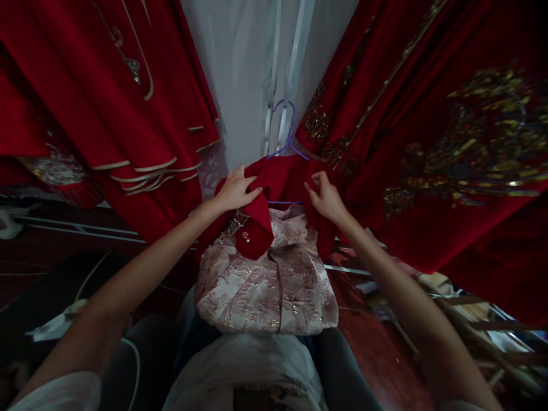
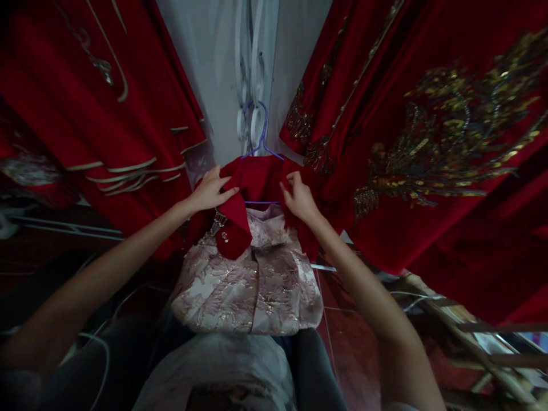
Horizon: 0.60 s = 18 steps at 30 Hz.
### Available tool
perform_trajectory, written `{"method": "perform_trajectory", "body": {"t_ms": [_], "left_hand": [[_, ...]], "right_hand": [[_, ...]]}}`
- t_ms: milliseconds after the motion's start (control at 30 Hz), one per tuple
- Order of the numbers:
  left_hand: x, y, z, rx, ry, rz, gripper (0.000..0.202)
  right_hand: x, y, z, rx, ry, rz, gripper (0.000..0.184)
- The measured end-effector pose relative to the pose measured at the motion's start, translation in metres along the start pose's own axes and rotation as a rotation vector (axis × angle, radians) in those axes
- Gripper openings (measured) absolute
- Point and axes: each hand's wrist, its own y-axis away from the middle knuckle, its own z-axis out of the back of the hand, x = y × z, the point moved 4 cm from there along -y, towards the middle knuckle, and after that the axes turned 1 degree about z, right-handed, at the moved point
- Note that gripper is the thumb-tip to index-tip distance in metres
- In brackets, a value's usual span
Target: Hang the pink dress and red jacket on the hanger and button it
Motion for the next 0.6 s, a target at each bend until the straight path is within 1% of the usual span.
{"method": "perform_trajectory", "body": {"t_ms": [100,133,200,267,333,400,467,500,600], "left_hand": [[0.005,0.001,0.0,-0.011,-0.005,0.033,0.034],[0.007,0.002,0.0,-0.009,-0.003,0.038,0.033],[0.005,0.002,0.001,-0.016,0.008,0.045,0.032],[-0.005,0.005,0.003,-0.068,0.012,0.051,0.031],[-0.024,0.008,0.004,-0.144,-0.003,0.039,0.028],[-0.046,0.011,0.001,-0.171,-0.023,-0.004,0.025],[-0.061,0.014,-0.006,-0.143,-0.034,-0.034,0.026],[-0.065,0.015,-0.01,-0.116,-0.029,-0.041,0.026],[-0.064,0.018,-0.025,-0.028,0.066,-0.021,0.028]], "right_hand": [[0.025,0.002,-0.047,0.104,-0.086,0.066,0.02],[0.032,0.004,-0.057,0.122,-0.114,0.08,0.018],[0.04,0.008,-0.069,0.145,-0.152,0.095,0.016],[0.042,0.01,-0.071,0.151,-0.183,0.099,0.015],[0.041,0.012,-0.067,0.151,-0.21,0.106,0.015],[0.039,0.013,-0.061,0.159,-0.225,0.109,0.015],[0.036,0.016,-0.058,0.18,-0.239,0.093,0.016],[0.035,0.017,-0.057,0.186,-0.256,0.078,0.016],[0.031,0.023,-0.056,0.147,-0.358,0.024,0.021]]}}
